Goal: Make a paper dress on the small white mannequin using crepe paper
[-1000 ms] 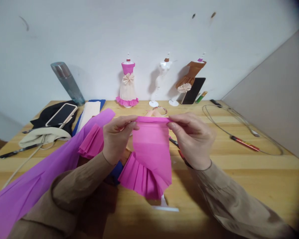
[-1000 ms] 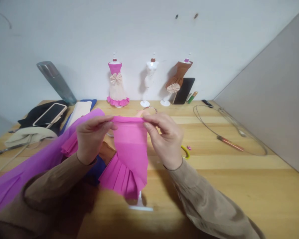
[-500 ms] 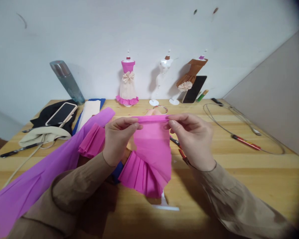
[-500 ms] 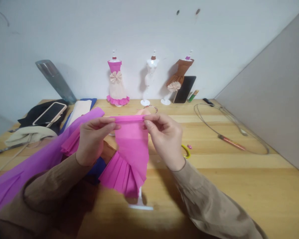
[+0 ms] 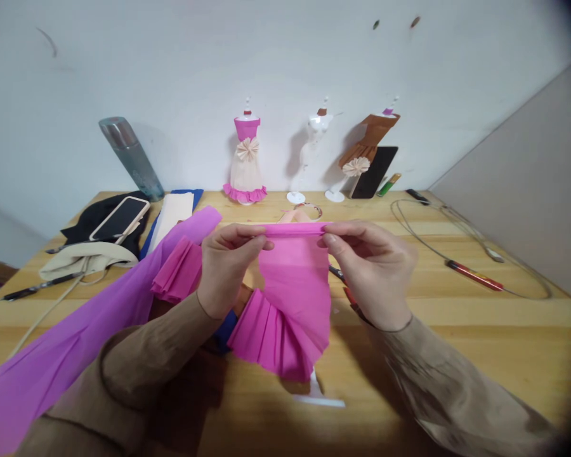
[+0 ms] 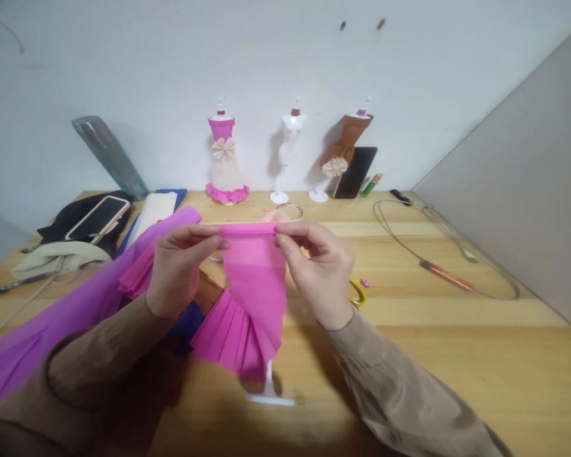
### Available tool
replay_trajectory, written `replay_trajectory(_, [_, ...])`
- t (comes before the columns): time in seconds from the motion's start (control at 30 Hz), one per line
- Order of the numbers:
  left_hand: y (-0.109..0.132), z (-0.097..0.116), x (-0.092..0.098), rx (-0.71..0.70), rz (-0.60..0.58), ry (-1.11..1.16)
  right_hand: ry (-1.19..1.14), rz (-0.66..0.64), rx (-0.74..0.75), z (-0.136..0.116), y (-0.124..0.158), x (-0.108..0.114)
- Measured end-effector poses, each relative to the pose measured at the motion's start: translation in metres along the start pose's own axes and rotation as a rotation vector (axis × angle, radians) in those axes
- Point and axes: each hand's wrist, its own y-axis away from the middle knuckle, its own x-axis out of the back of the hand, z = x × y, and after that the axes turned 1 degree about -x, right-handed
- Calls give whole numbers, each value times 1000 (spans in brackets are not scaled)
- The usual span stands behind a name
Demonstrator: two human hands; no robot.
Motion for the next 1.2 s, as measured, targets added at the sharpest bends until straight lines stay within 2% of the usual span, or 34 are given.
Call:
replay_trajectory(0.23, [-1,-5,0,-69,27,22,3,-8,61,3,1,1])
replay_trajectory(0.6, [-4,-10,1,-98,91,-102,241,-54,263,-2,-2,1])
replay_trajectory(0.77, [-4,-11,2,-105,80,-130,323,-62,303,-2,-4,0])
replay_trajectory(0.93, [-1,-10,1,-76,66,-163,348,-63,213,2,-2,1])
replay_trajectory(1.1, [-2,-9,0,16,42,-65,169,-85,37,10,-2,1])
replay_trajectory(1.2, [-4,-11,1,44,25,-14,112,-64,3,12,-2,1])
